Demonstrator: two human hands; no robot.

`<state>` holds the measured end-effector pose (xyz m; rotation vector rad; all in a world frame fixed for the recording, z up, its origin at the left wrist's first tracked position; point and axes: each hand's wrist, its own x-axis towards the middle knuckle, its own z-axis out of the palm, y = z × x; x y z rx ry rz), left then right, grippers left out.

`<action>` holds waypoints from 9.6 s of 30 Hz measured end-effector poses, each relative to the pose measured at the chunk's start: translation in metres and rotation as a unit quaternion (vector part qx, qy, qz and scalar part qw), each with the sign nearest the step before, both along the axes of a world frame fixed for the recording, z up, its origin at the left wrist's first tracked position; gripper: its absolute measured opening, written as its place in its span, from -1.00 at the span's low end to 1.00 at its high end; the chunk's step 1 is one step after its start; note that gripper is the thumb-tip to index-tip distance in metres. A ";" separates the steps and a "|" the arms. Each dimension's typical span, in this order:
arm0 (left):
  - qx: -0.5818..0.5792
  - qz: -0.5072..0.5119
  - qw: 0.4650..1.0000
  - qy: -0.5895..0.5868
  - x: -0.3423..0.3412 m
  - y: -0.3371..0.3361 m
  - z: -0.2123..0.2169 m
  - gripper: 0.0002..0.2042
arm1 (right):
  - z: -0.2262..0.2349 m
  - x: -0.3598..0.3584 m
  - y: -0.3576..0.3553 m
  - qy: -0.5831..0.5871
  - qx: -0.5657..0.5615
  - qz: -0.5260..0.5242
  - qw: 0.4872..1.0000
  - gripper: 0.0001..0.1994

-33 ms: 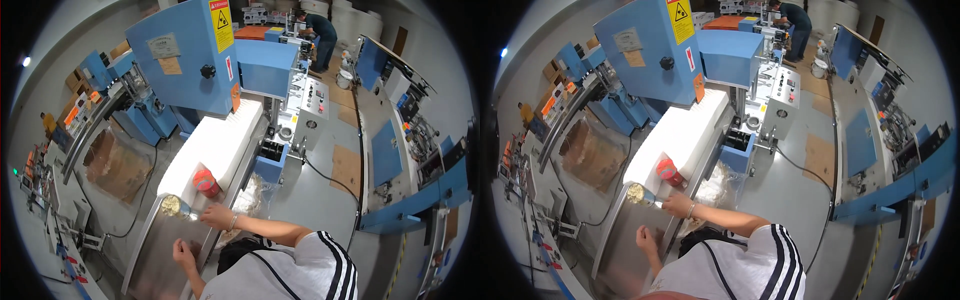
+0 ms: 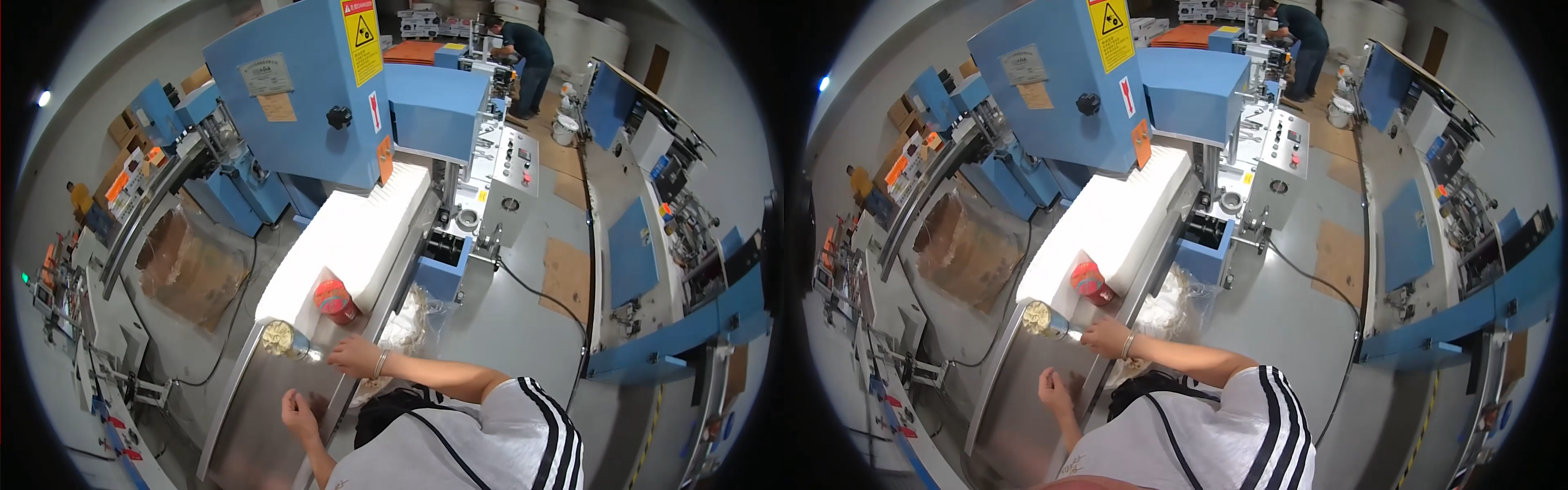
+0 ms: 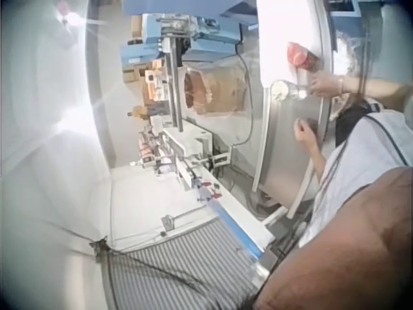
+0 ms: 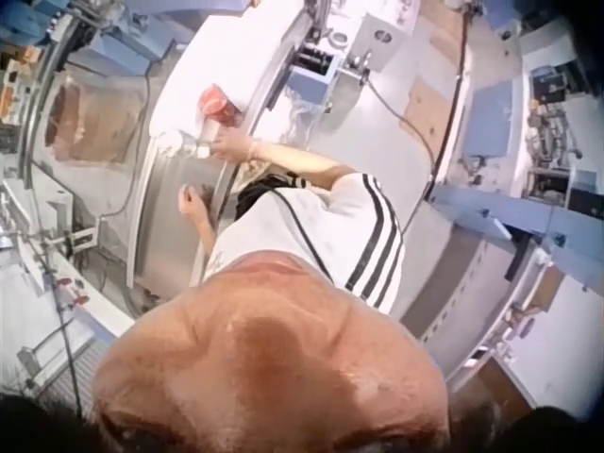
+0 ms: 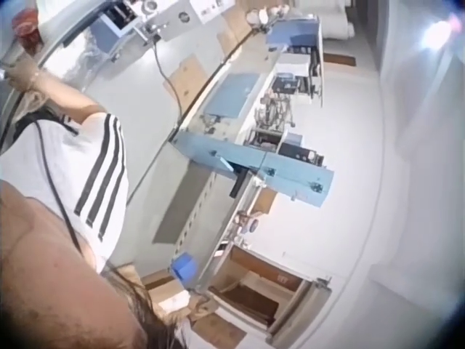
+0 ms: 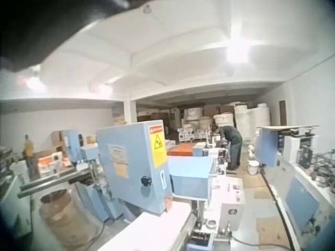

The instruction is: Organizing and aligning paper product components on a machine conveyor and workbench.

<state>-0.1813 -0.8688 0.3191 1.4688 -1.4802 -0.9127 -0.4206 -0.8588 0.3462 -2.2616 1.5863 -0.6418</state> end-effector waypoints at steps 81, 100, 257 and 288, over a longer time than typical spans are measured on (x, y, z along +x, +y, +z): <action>-0.215 -0.093 0.955 -0.182 -0.185 -0.038 0.034 -0.41 | 0.058 -0.115 -0.043 0.107 -0.165 -0.101 0.975 -0.73; -0.119 -0.093 0.980 -0.129 -0.159 -0.021 0.043 -0.40 | 0.065 -0.123 -0.042 0.168 -0.132 -0.087 0.973 -0.75; -0.293 -0.214 0.907 -0.216 0.017 -0.132 0.042 -0.50 | 0.027 0.083 -0.047 -0.145 0.016 -0.179 0.973 -0.54; -0.282 -0.172 0.916 -0.229 0.005 -0.115 0.039 -0.45 | 0.055 -0.010 -0.024 0.237 -0.190 -0.276 0.912 -0.80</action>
